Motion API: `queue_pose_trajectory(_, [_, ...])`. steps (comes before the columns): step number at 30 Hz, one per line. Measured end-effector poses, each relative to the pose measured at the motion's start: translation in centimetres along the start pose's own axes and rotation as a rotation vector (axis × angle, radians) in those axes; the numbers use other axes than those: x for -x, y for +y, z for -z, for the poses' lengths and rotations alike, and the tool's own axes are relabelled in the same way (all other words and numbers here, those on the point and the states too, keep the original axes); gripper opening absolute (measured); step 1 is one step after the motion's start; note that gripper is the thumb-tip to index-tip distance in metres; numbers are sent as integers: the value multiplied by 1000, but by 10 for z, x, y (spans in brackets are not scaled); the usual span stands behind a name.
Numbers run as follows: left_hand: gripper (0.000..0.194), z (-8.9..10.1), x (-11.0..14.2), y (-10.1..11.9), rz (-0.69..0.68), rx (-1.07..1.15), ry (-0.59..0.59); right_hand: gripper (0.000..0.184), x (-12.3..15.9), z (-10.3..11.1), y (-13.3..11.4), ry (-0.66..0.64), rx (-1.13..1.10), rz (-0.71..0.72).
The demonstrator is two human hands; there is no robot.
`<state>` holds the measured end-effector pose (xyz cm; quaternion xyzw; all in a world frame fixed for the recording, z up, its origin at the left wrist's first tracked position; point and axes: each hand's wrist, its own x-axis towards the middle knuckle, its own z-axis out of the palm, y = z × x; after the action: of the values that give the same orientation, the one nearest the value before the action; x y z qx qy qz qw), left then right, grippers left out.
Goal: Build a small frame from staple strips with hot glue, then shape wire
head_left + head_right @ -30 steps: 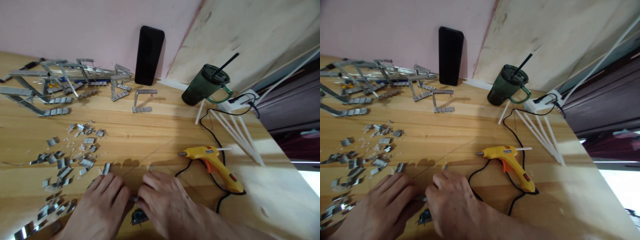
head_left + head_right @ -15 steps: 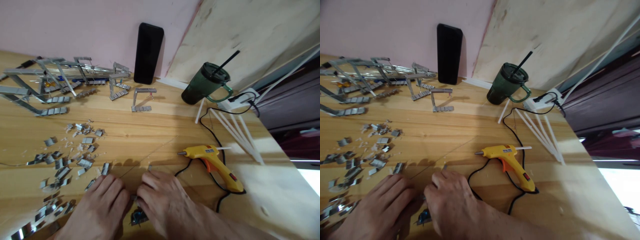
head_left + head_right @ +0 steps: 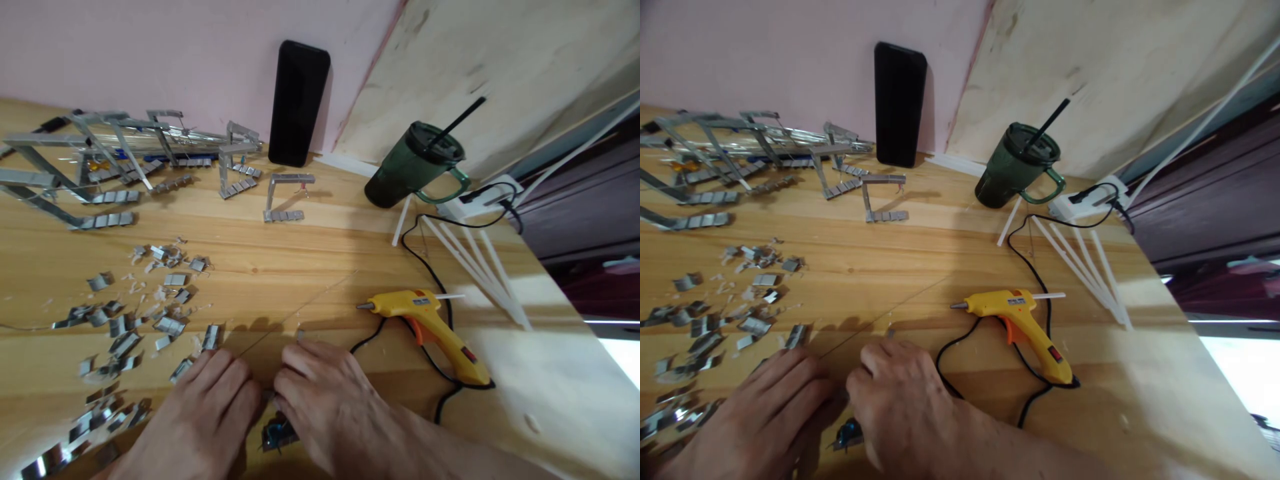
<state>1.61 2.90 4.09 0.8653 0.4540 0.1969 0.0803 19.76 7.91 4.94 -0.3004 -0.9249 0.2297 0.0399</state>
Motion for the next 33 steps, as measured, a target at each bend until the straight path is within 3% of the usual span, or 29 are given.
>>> queue_pose_trajectory(6, [35,-9,6,1,35,53,-10,15,-2,1,1,22,4,47])
queue_pose_trajectory(17, [43,3,-1,1,-42,-132,102,14,-3,1,0,27,3,67])
queue_pose_trajectory(23, [45,4,-4,1,-31,-69,28,14,-2,0,1,38,11,51])
queue_pose_trajectory(28, [32,1,-2,1,18,-33,-20,11,0,0,3,-18,30,-5])
queue_pose_trajectory(33, [31,0,1,1,31,-37,-60,8,2,12,1,-18,54,-16])
